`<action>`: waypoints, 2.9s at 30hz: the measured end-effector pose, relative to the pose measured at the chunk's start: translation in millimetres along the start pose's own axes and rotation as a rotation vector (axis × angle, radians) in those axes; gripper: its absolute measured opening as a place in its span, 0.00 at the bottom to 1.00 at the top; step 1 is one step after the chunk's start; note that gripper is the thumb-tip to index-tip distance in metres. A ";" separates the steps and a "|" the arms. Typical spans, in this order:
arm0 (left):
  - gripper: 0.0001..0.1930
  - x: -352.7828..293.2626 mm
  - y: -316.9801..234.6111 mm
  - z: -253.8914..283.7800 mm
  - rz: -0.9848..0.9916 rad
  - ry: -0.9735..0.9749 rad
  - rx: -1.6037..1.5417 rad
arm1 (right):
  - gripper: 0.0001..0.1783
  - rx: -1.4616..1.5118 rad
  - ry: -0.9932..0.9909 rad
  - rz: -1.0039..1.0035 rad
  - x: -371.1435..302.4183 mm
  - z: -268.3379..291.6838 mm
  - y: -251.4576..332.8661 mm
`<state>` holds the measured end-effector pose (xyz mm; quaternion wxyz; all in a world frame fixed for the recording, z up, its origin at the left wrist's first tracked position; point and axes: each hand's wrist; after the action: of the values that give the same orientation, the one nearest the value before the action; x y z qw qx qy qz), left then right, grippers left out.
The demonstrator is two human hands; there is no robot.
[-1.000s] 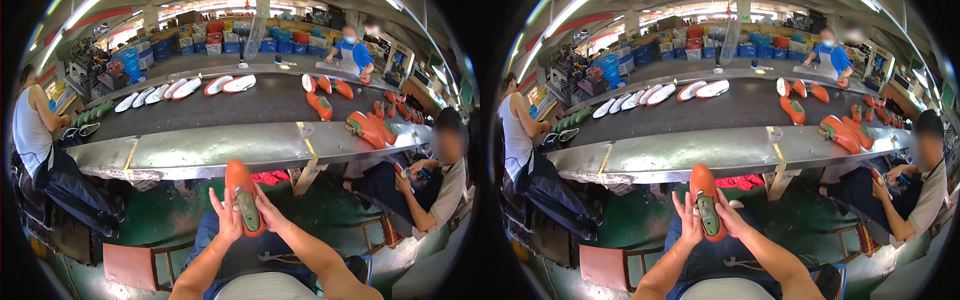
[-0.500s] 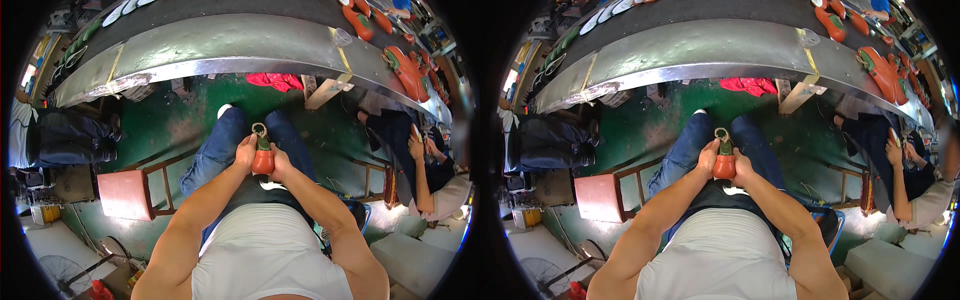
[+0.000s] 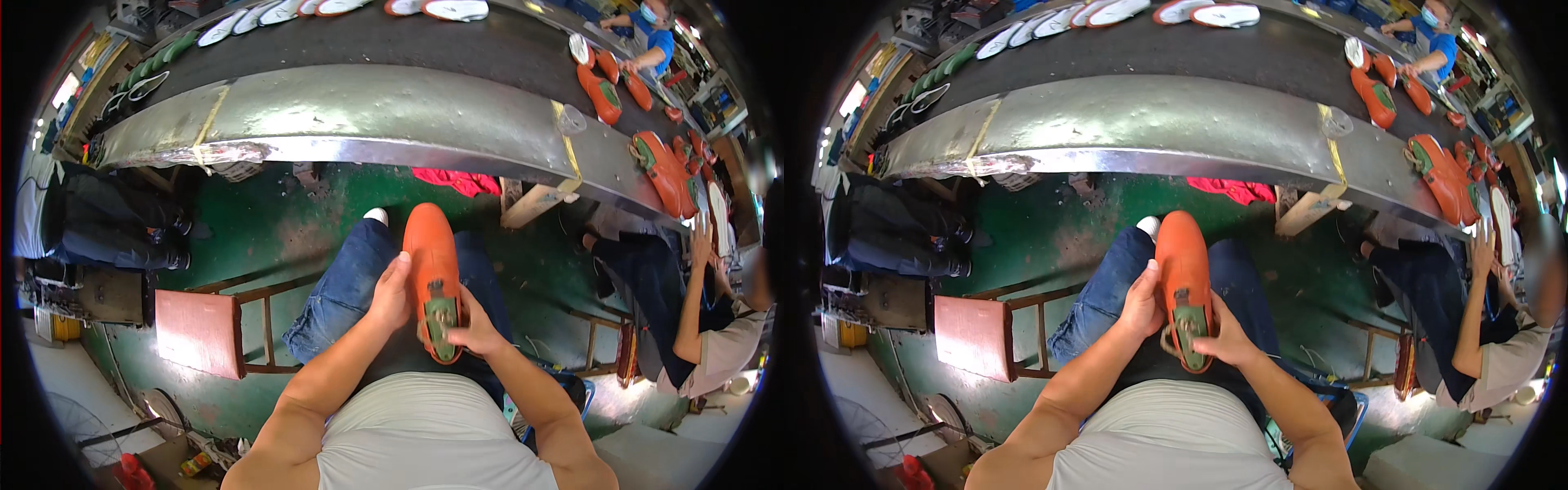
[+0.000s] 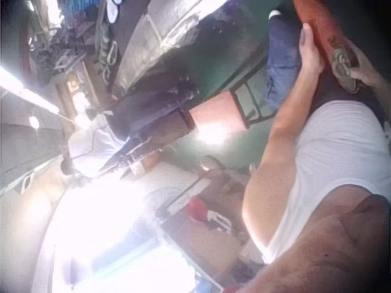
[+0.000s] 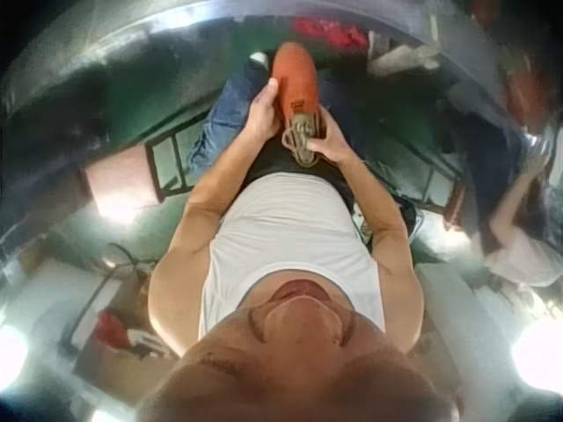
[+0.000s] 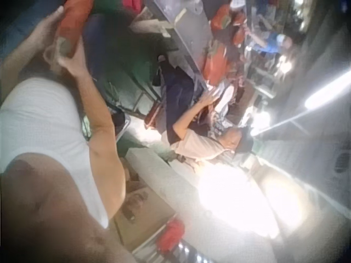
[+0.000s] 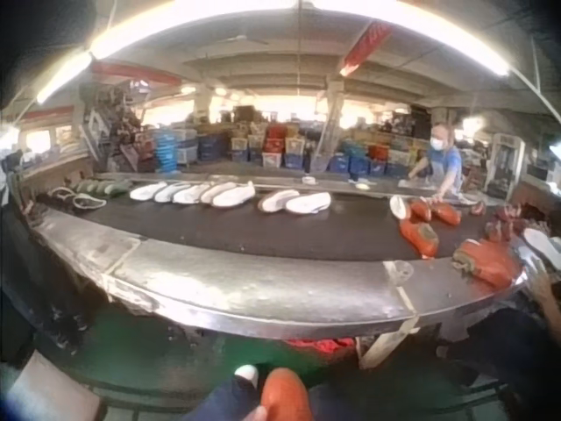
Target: The worker is performing manual shoe assembly tasks, specifically lasting or finishing steps by pulling material over the shoe last with a tool and placing completed units on a conveyor belt.
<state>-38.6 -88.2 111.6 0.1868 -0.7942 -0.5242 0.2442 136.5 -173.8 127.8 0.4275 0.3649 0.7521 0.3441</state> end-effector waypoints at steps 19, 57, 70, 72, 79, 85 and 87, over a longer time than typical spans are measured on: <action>0.21 74.7 -65.1 -22.0 -0.597 0.069 0.962 | 0.40 0.043 -0.249 0.035 4.0 -1.3 49.4; 0.25 126.5 -148.6 24.9 -1.256 0.248 1.794 | 0.19 -1.252 -0.418 0.445 -16.1 71.7 83.1; 0.31 -84.3 -115.1 88.5 0.248 -0.080 2.036 | 0.37 -1.325 -0.233 -0.225 -87.1 59.0 -24.8; 0.30 -102.2 -131.1 73.9 0.306 -0.059 2.079 | 0.37 -1.289 -0.246 -0.251 -89.5 57.3 -23.5; 0.32 -162.3 -144.3 56.7 0.545 -0.091 2.178 | 0.38 -1.019 -0.267 -0.427 -111.0 73.0 -43.7; 0.27 -187.0 -129.3 57.9 -0.382 0.040 2.373 | 0.37 -0.860 -0.326 -0.442 -131.4 87.2 -64.4; 0.13 -193.9 -126.3 63.6 -0.310 0.169 2.023 | 0.36 -0.897 -0.336 -0.425 -138.7 75.6 -56.6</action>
<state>-233.6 -216.7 167.0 0.8346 -0.2032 -0.1549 0.4880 240.8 -303.3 105.1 0.7169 0.0353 0.5092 0.4748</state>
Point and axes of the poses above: each hand's wrist, its own x-axis towards the middle knuckle, its own z-axis out of the back of the hand, y = z × x, and after that the axes turned 12 degrees about -z, right-handed
